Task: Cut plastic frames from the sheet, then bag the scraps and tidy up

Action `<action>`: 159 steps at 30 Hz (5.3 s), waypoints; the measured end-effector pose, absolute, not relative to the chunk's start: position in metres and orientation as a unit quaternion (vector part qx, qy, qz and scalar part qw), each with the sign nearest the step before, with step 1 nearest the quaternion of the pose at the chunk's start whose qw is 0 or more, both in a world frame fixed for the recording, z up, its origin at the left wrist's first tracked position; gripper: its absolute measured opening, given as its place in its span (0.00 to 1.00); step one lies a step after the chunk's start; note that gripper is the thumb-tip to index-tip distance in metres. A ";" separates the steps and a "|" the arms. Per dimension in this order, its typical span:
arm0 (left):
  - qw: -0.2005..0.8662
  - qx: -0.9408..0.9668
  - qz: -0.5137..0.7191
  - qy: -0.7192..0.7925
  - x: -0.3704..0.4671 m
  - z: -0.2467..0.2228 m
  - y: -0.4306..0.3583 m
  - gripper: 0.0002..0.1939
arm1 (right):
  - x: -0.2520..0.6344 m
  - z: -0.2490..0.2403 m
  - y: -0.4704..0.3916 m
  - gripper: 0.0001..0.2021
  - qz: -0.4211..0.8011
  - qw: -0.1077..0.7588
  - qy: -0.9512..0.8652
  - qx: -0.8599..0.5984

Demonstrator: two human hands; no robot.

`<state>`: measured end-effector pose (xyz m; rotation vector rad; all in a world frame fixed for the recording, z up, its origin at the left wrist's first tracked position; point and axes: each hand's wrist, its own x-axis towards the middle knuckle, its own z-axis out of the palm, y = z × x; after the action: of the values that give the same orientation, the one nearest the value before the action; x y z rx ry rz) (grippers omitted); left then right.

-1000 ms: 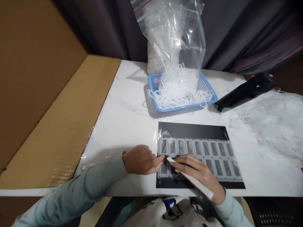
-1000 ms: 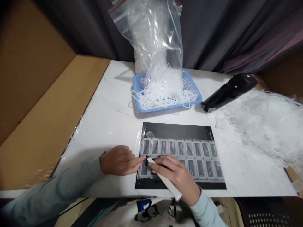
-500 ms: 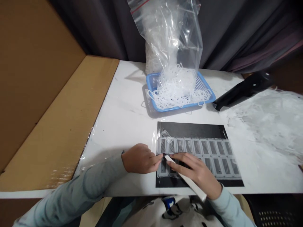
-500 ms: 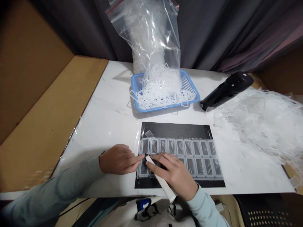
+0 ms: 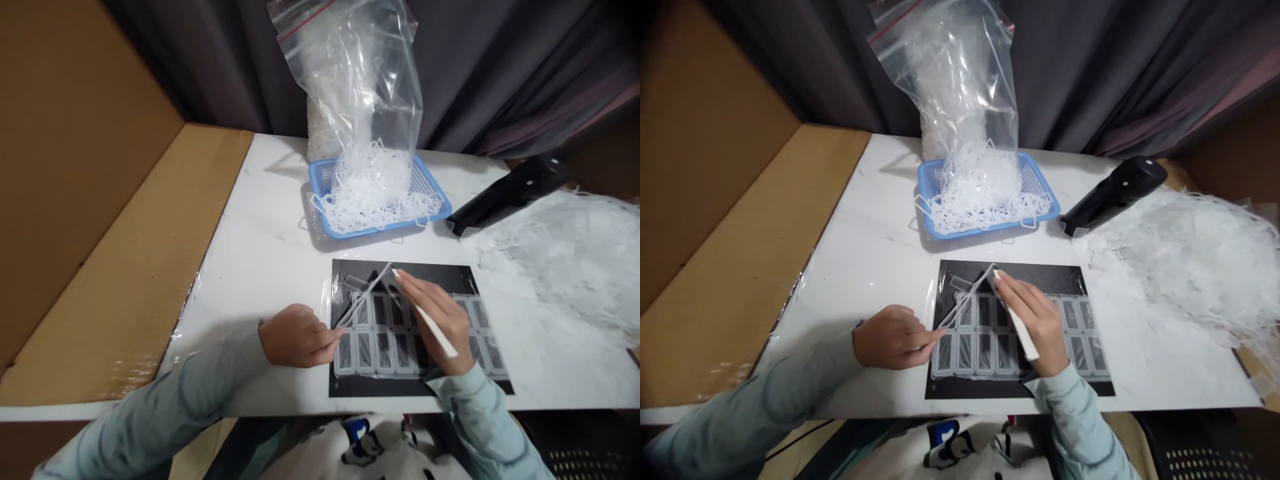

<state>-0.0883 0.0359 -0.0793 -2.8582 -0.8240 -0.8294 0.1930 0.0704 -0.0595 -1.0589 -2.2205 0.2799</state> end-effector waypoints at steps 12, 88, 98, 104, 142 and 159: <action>-0.040 -0.946 -0.180 -0.267 -0.076 -0.075 0.034 0.20 | 0.205 -0.053 0.043 0.15 0.370 0.316 -0.798 -0.357; -0.068 -0.930 -0.140 -0.334 -0.046 -0.074 0.026 0.22 | 0.217 -0.066 0.031 0.17 0.358 0.291 -0.827 -0.320; -0.056 -0.928 -0.165 -0.330 -0.045 -0.074 0.027 0.18 | 0.207 -0.068 0.037 0.15 0.270 0.215 -0.877 -0.335; -0.060 -0.925 -0.174 -0.332 -0.045 -0.073 0.027 0.17 | 0.207 -0.079 0.041 0.18 0.250 0.202 -0.888 -0.329; -0.117 -0.920 -0.162 -0.337 -0.024 -0.076 0.031 0.25 | 0.235 -0.067 0.020 0.17 0.398 0.289 -0.772 -0.402; -0.111 -0.922 -0.156 -0.335 -0.025 -0.077 0.030 0.25 | 0.233 -0.070 0.024 0.23 0.181 0.243 -0.869 -0.392</action>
<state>-0.0254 0.0297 -0.0775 -3.1233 -1.1347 -0.5288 0.2327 0.0243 -0.0702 -1.0704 -2.3745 0.4947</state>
